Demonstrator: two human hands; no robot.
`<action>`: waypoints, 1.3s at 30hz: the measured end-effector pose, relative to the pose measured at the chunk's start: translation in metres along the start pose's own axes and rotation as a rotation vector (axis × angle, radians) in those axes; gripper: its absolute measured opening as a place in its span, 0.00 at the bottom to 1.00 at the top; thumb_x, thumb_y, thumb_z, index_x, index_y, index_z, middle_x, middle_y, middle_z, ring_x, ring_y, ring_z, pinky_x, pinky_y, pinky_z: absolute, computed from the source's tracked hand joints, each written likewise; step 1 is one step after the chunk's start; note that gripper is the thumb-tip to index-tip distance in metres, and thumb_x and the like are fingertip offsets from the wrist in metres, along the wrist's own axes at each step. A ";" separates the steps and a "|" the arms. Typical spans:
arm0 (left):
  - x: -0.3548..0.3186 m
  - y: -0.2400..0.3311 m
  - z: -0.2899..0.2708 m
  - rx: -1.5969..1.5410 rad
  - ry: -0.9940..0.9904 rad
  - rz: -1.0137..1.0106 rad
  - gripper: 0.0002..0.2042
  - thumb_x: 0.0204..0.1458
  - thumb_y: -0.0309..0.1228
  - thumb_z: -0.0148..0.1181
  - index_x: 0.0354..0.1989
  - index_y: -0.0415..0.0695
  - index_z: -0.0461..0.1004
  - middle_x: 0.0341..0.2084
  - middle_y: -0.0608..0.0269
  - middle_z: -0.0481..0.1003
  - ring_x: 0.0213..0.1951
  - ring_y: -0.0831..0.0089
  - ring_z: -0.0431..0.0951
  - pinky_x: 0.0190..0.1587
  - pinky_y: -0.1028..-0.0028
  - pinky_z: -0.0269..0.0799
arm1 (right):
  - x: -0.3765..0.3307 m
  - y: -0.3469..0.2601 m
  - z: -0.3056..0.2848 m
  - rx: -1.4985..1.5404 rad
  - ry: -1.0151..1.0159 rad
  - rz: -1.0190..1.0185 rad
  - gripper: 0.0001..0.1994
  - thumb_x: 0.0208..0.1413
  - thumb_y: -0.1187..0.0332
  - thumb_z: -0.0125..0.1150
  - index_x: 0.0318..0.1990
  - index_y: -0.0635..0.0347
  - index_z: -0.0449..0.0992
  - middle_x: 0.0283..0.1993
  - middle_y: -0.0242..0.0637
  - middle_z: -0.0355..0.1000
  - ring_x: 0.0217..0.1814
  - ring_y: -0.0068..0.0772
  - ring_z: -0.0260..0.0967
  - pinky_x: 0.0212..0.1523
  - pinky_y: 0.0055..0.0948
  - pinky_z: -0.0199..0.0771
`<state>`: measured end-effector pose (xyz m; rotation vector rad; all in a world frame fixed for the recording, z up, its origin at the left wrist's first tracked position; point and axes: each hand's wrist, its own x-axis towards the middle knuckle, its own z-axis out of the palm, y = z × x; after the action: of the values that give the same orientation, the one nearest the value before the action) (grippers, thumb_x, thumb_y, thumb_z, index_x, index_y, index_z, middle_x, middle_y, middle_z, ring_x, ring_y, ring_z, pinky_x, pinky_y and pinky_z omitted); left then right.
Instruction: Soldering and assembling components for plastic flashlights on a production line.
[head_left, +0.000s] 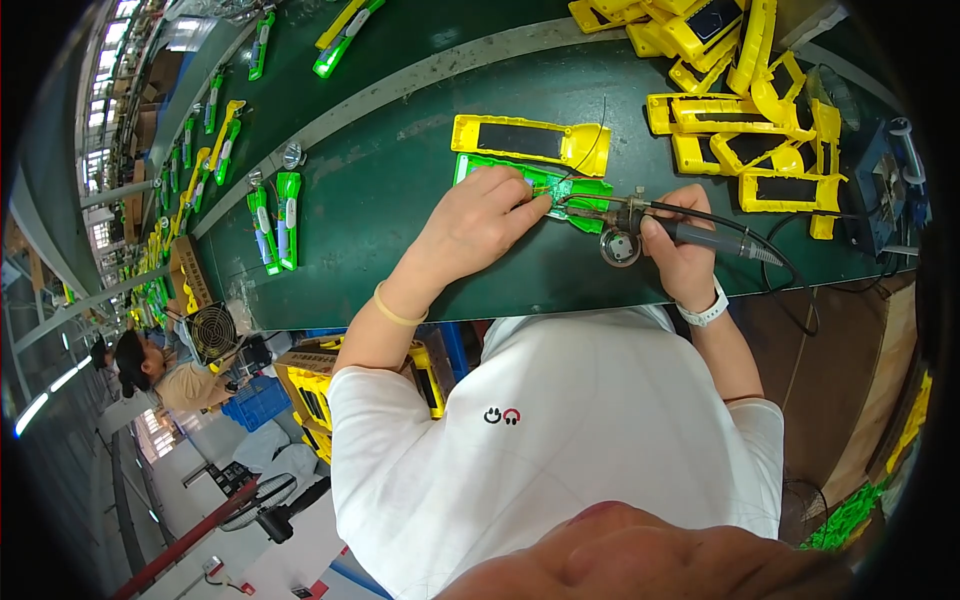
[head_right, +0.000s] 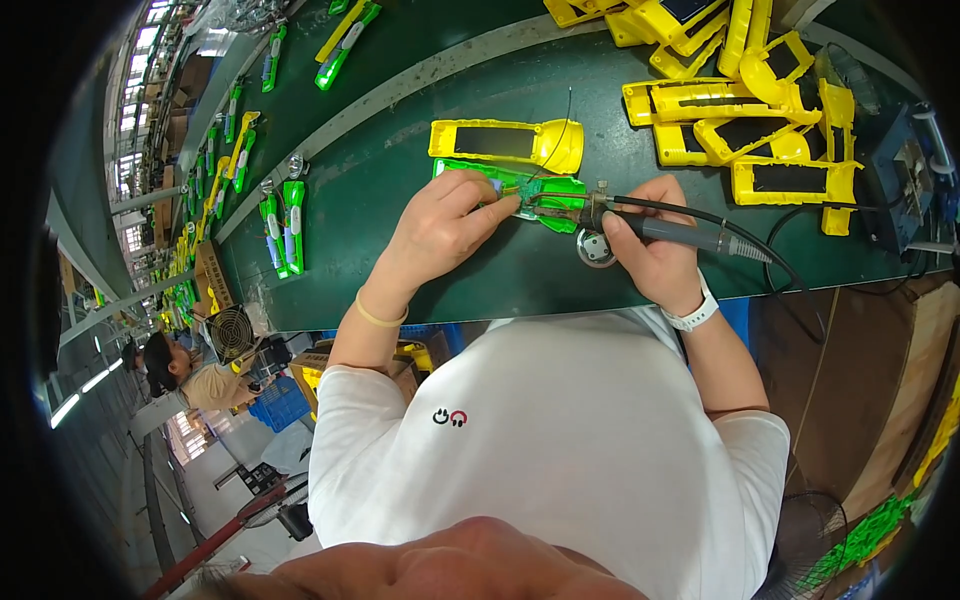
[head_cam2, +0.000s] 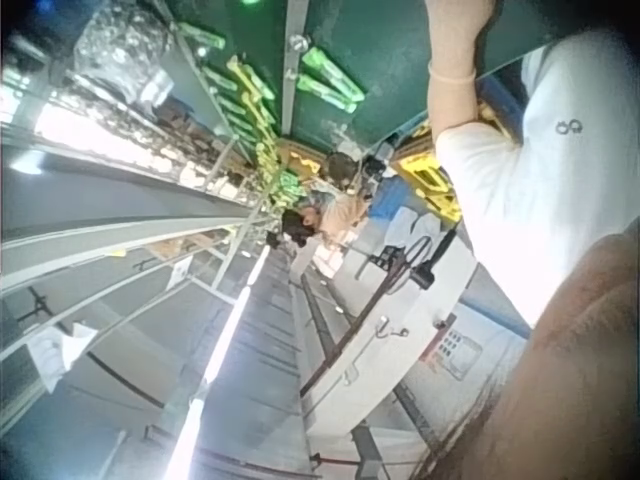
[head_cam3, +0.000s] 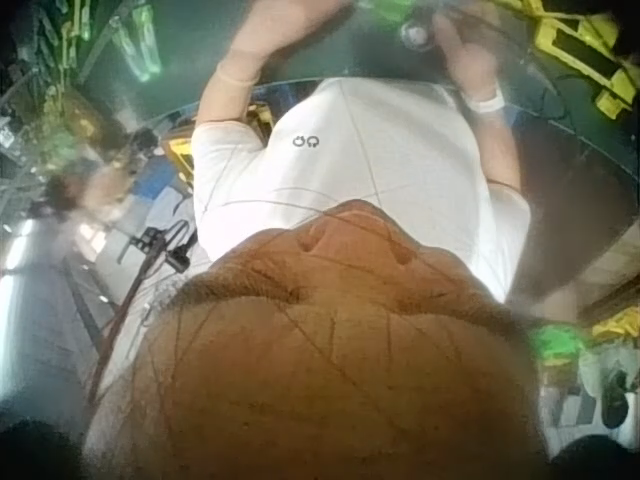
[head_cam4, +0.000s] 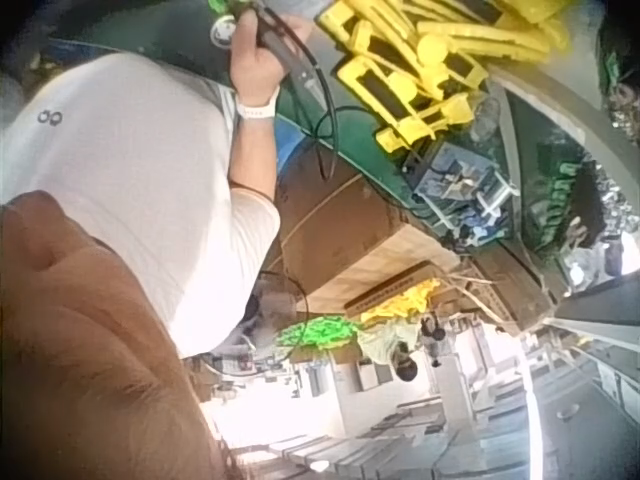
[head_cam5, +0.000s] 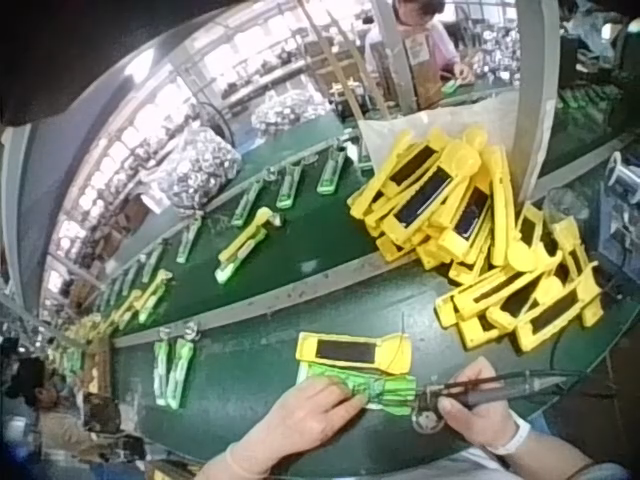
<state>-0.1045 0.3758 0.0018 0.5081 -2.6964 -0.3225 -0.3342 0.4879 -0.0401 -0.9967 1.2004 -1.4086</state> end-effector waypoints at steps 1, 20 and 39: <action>0.000 0.000 -0.001 0.000 0.000 0.006 0.13 0.34 0.21 0.64 0.33 0.44 0.77 0.24 0.64 0.68 0.31 0.68 0.72 0.32 0.72 0.71 | 0.000 0.000 0.000 -0.001 0.000 -0.006 0.11 0.52 0.74 0.59 0.35 0.60 0.60 0.28 0.28 0.63 0.26 0.13 0.57 0.26 0.15 0.60; 0.033 -0.005 0.009 -0.192 0.107 -0.345 0.11 0.41 0.36 0.65 0.29 0.41 0.76 0.26 0.58 0.71 0.31 0.62 0.70 0.34 0.67 0.67 | 0.005 -0.003 -0.008 0.322 0.422 -0.197 0.11 0.55 0.67 0.53 0.41 0.59 0.61 0.29 0.36 0.63 0.23 0.24 0.60 0.23 0.22 0.63; 0.029 -0.014 0.032 -0.046 0.312 -0.329 0.04 0.43 0.25 0.61 0.28 0.43 0.75 0.24 0.60 0.71 0.30 0.61 0.71 0.34 0.67 0.67 | 0.007 -0.003 -0.016 0.316 0.316 -0.171 0.09 0.57 0.66 0.51 0.39 0.58 0.60 0.25 0.35 0.63 0.18 0.23 0.58 0.20 0.17 0.60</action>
<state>-0.1379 0.3564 -0.0223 0.9106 -2.2968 -0.3589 -0.3517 0.4833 -0.0399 -0.6838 1.0863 -1.8774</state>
